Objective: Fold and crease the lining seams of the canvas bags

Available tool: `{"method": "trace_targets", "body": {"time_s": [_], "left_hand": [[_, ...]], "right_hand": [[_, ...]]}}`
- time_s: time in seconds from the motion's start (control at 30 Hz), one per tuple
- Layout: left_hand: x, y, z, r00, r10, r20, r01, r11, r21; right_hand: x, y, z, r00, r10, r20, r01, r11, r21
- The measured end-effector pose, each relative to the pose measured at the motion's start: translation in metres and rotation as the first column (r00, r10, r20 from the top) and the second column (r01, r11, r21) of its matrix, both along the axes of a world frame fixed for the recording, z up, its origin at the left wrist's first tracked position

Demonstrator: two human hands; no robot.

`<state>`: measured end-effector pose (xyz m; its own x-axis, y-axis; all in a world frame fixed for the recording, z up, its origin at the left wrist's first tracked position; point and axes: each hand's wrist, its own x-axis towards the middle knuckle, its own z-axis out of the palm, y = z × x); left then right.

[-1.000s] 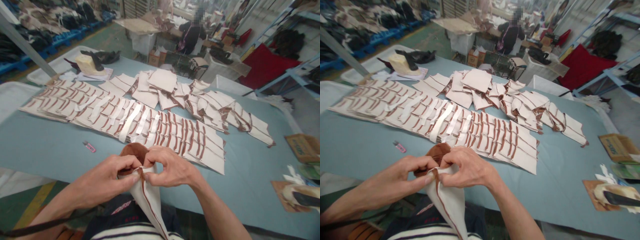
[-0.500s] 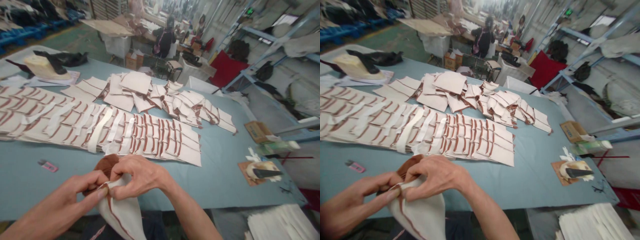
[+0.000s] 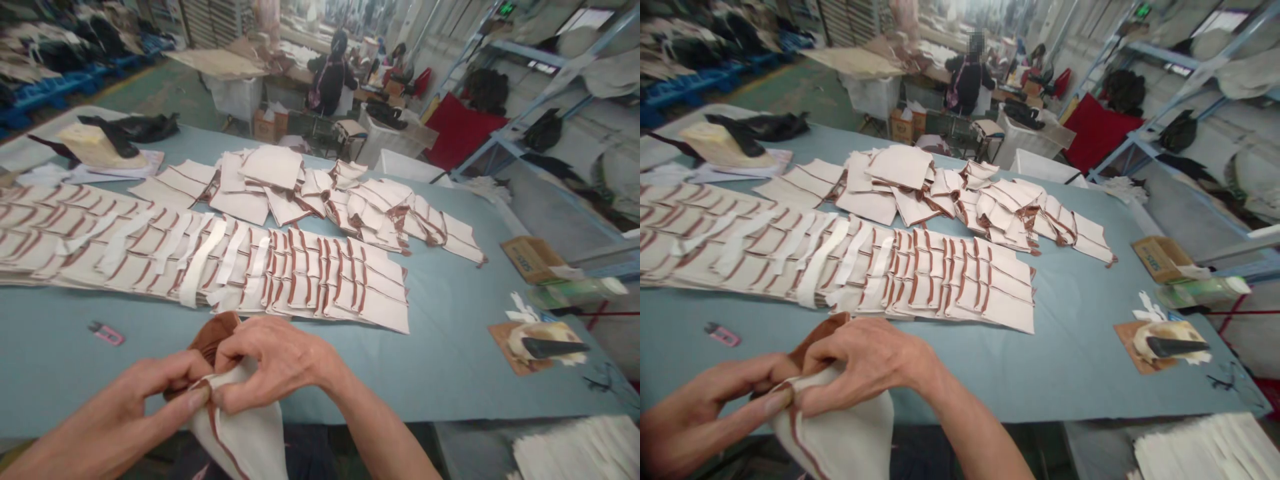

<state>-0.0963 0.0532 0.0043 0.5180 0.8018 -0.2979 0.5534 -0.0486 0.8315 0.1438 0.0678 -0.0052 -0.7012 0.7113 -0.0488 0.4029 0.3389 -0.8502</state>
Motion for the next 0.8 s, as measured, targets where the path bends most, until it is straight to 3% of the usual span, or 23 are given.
{"method": "trace_targets", "body": {"time_s": [0.13, 0.27, 0.37, 0.53, 0.67, 0.8], "left_hand": [[-0.016, 0.018, 0.006, 0.988, -0.152, 0.022, 0.151, 0.988, 0.012], [-0.025, 0.031, 0.024, 0.973, -0.226, 0.046, 0.223, 0.973, 0.065], [-0.036, 0.034, 0.028, 0.963, -0.260, 0.064, 0.251, 0.960, 0.128], [-0.051, 0.019, 0.023, 0.965, -0.259, 0.052, 0.243, 0.948, 0.208], [-0.045, 0.006, 0.024, 0.969, -0.240, 0.053, 0.220, 0.944, 0.248], [-0.040, -0.002, 0.020, 0.986, -0.169, 0.004, 0.166, 0.970, 0.178]], "right_hand": [[-0.016, -0.001, 0.003, 0.994, -0.097, -0.048, 0.101, 0.991, 0.084], [-0.031, -0.004, 0.010, 0.976, -0.201, -0.087, 0.213, 0.963, 0.162], [-0.042, -0.009, 0.019, 0.968, -0.241, -0.073, 0.251, 0.944, 0.213], [-0.056, -0.024, 0.034, 0.951, -0.305, -0.054, 0.306, 0.894, 0.326], [-0.057, -0.031, 0.038, 0.955, -0.289, -0.071, 0.296, 0.901, 0.316], [-0.050, -0.028, 0.030, 0.946, -0.258, -0.195, 0.304, 0.916, 0.261]]}}
